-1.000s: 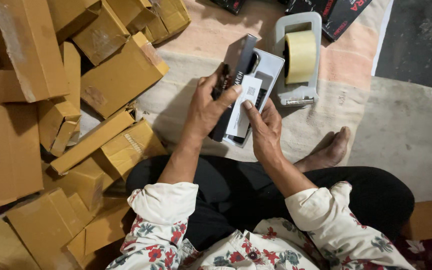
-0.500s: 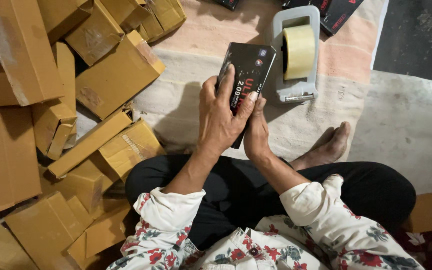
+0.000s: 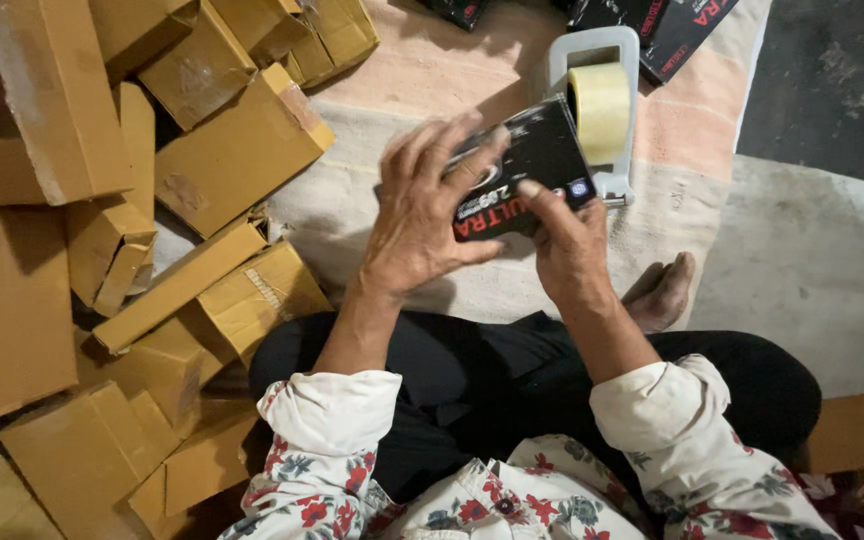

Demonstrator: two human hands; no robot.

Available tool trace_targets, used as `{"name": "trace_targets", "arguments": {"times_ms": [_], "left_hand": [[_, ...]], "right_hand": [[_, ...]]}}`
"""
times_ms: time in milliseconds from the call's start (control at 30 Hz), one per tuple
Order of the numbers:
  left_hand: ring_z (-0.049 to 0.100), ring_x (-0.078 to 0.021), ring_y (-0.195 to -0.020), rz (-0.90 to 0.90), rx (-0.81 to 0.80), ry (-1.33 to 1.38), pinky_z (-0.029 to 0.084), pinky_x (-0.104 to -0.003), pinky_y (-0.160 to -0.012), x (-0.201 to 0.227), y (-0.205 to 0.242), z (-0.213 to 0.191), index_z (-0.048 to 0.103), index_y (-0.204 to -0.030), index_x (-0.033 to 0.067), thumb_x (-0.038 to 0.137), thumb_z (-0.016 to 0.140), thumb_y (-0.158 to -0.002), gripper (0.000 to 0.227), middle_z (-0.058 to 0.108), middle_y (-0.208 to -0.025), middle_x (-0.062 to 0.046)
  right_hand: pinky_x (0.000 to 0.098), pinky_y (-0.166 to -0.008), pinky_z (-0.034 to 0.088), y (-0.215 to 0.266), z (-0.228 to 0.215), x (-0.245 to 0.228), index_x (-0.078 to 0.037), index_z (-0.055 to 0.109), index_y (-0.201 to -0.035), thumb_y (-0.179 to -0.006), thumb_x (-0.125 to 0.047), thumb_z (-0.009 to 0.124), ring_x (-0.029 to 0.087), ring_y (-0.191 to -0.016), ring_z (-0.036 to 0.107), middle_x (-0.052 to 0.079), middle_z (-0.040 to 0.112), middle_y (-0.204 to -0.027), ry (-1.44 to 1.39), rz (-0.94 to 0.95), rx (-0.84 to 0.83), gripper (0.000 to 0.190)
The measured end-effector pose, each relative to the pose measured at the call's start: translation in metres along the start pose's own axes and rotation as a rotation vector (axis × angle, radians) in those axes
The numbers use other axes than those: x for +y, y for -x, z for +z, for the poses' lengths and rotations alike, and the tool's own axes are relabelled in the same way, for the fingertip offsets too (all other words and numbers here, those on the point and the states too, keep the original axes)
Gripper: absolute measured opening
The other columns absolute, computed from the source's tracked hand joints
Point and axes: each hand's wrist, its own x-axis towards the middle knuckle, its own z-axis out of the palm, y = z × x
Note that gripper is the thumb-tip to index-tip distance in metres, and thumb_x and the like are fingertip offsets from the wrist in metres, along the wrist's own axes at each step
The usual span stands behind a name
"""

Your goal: The person sits on the floor and packs smartwatches into small cardboard boxes. They open the product box, remove the watch and accessories, place them into a shipping box, and seal it with tape. The process is repeated for multiple units.

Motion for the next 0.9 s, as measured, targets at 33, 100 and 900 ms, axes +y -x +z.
{"name": "trace_targets", "arguments": {"times_ms": [33, 100, 900], "left_hand": [[0.044, -0.0385, -0.140, -0.033, 0.130, -0.043, 0.036, -0.058, -0.117, -0.002, -0.001, 0.002, 0.033, -0.157, 0.0236, 0.070, 0.081, -0.063, 0.116, 0.036, -0.155, -0.014], [0.044, -0.0373, -0.140, -0.214, 0.284, 0.131, 0.038, -0.055, -0.115, -0.007, 0.000, 0.007, 0.034, -0.158, 0.0112, 0.077, 0.071, -0.079, 0.109, 0.036, -0.154, -0.020], [0.068, -0.0366, -0.063, -0.682, 0.073, 0.504, 0.052, -0.045, -0.056, 0.006, 0.000, 0.018, 0.059, -0.095, 0.0020, 0.057, 0.047, -0.103, 0.057, 0.067, -0.069, -0.020]], "right_hand": [[0.0390, -0.088, 0.063, 0.000, 0.000, -0.004, 0.002, 0.061, -0.127, -0.100, -0.011, 0.072, 0.020, -0.098, 0.072, 0.011, 0.071, -0.111, -0.064, 0.021, 0.036, 0.033], [0.0438, -0.089, 0.065, 0.001, 0.001, -0.007, 0.000, 0.061, -0.122, -0.098, -0.008, 0.072, 0.022, -0.098, 0.075, 0.012, 0.073, -0.110, -0.196, 0.064, 0.110, 0.028], [0.0429, -0.087, 0.050, 0.007, 0.040, -0.039, -0.010, 0.058, -0.117, -0.091, -0.031, 0.071, 0.033, -0.109, 0.057, 0.021, 0.061, -0.116, 1.985, -1.054, 0.146, 0.037]]}}
